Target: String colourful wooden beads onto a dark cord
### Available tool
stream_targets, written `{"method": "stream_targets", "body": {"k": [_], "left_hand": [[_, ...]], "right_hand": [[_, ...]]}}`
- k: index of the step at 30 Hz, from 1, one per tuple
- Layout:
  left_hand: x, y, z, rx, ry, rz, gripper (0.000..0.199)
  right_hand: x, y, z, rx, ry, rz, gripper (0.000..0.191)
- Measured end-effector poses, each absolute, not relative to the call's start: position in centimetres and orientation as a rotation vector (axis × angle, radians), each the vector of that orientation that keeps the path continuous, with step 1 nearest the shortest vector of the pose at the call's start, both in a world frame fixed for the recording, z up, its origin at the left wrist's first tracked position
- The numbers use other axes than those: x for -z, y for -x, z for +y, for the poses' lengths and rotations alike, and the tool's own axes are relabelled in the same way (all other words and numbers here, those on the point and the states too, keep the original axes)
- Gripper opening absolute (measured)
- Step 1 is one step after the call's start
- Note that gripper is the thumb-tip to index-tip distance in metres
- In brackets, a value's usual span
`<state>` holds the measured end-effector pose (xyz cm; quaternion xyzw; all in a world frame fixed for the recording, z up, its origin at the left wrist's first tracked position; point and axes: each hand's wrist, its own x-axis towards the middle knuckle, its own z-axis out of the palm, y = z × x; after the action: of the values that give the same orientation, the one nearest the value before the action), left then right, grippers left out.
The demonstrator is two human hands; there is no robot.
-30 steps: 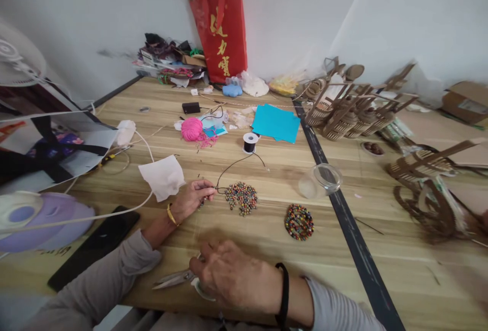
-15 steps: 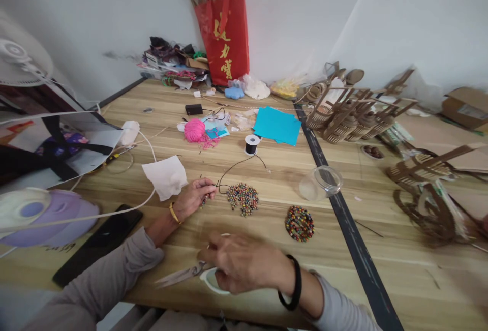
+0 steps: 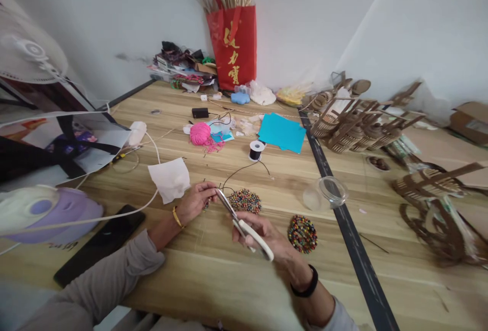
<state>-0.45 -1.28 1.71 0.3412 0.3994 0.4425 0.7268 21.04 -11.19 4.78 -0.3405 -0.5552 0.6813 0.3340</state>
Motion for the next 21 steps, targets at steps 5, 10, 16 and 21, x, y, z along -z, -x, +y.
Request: {"method": "stream_targets", "body": {"k": [5, 10, 16, 21], "left_hand": [[-1.8, 0.4, -1.3, -1.007, -0.779, 0.882, 0.027], [-1.9, 0.4, -1.5, -1.040, -0.773, 0.925, 0.025], [-2.1, 0.3, -1.4, -1.068, -0.758, 0.917, 0.024], [-1.6, 0.2, -1.3, -1.075, -0.727, 0.887, 0.027]], "right_hand": [[-5.4, -21.6, -11.1, -1.624, 0.949, -1.594, 0.071], [-5.3, -21.3, -10.9, -1.439, 1.259, -1.801, 0.056], [-4.8, -20.0, -10.6, -1.157, 1.410, -1.886, 0.038], [-4.7, -18.8, -10.1, -0.994, 1.410, -1.937, 0.037]]}}
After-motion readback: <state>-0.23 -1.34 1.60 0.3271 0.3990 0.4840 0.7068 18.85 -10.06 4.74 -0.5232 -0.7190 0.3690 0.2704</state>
